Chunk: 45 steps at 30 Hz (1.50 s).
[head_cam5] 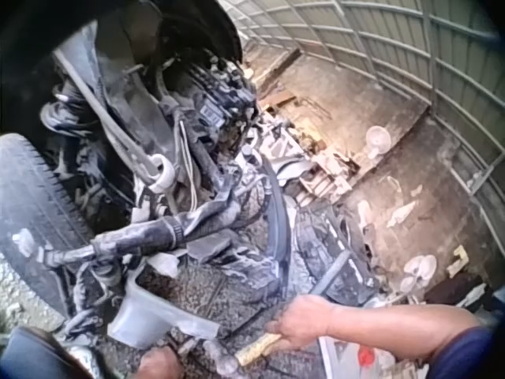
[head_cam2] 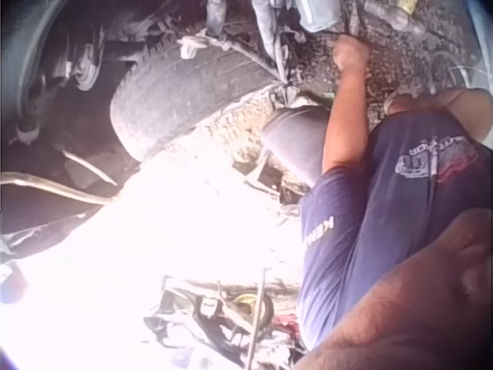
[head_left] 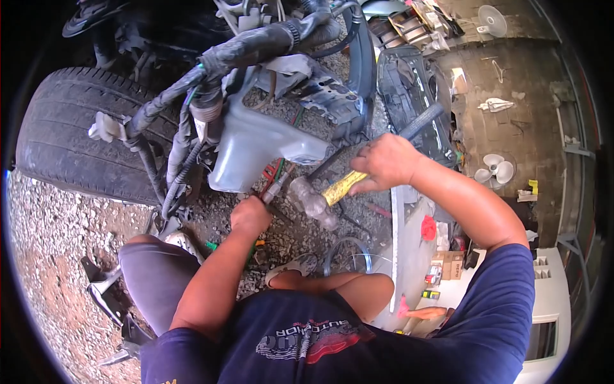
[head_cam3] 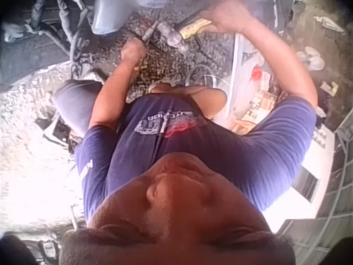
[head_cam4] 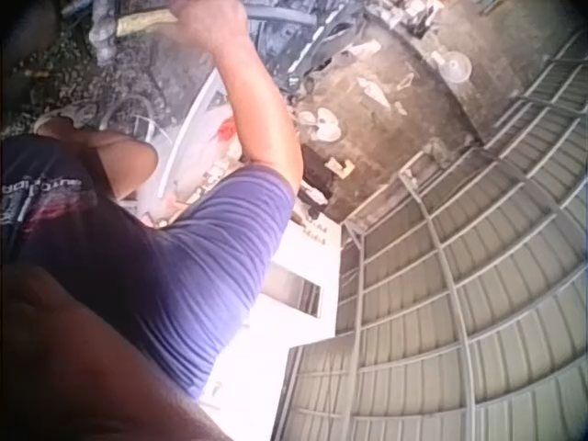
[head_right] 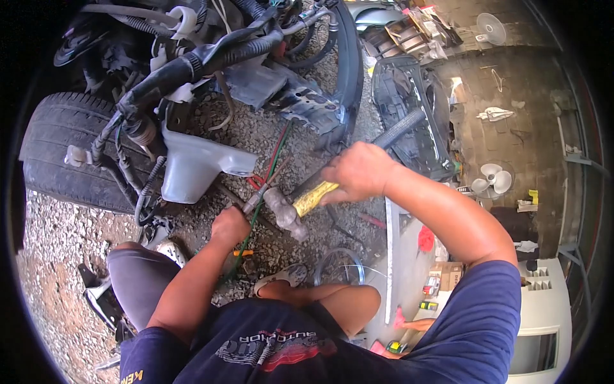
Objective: Repairing a damaged car frame using a blowtorch and a hammer.
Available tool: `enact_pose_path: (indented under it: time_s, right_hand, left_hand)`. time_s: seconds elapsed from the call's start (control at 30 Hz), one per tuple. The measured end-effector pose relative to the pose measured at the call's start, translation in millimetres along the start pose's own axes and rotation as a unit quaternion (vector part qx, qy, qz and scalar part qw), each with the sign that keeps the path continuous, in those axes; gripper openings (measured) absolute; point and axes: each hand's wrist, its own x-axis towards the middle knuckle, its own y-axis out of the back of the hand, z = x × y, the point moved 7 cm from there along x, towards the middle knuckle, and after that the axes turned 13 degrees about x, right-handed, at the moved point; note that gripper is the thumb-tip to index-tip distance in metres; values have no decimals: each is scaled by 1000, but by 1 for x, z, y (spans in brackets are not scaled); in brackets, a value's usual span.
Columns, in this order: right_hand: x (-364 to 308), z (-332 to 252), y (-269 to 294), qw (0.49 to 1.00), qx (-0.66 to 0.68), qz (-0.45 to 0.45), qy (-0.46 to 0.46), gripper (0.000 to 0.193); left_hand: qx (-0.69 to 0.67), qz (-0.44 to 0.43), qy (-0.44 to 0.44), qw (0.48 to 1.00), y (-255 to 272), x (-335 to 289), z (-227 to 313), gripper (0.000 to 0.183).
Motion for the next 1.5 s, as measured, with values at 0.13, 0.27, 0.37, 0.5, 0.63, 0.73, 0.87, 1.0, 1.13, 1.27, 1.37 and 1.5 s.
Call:
enact_pose_path:
  time_s: [0.13,0.27,0.37,0.5,0.63,0.73,0.87,1.0,1.13,1.27,1.37,1.5]
  right_hand:
    - [14,85,20,956,-39,-39,-287,70]
    - [25,98,28,963,-88,-38,-253,72]
    - [25,66,26,981,-78,-4,-177,66]
    - [21,15,12,997,-59,-28,-37,65]
    - [26,45,14,990,-41,-66,-114,67]
    - [34,85,21,965,-83,-51,-245,73]
    - [34,70,18,970,-72,-45,-227,70]
    - [10,25,18,982,-9,-29,-184,65]
    - [4,1,13,997,5,-56,-52,64]
    - [21,65,19,963,-51,-77,-254,72]
    - [42,69,29,966,-76,-11,-245,72]
    - [31,38,33,982,-48,-16,-181,70]
  left_hand:
    - [9,-7,22,1000,-2,1,1,36]
    - [2,-5,13,1000,-2,-6,3,37]
    - [-2,0,4,1000,3,-3,1,37]
    - [-9,-1,3,1000,2,-1,0,39]
    - [-10,3,10,1000,0,-5,-2,40]
    - [-9,7,4,1000,3,-8,-1,39]
    - [-12,-1,12,1000,6,-7,-2,39]
    - [-17,7,14,1000,3,-2,-2,41]
    - [-12,-12,8,1000,-2,2,-2,43]
    - [-7,-20,16,1000,-1,0,-2,43]
    - [-16,-5,9,1000,1,-4,-3,43]
    - [-28,3,-6,1000,2,-1,-1,42]
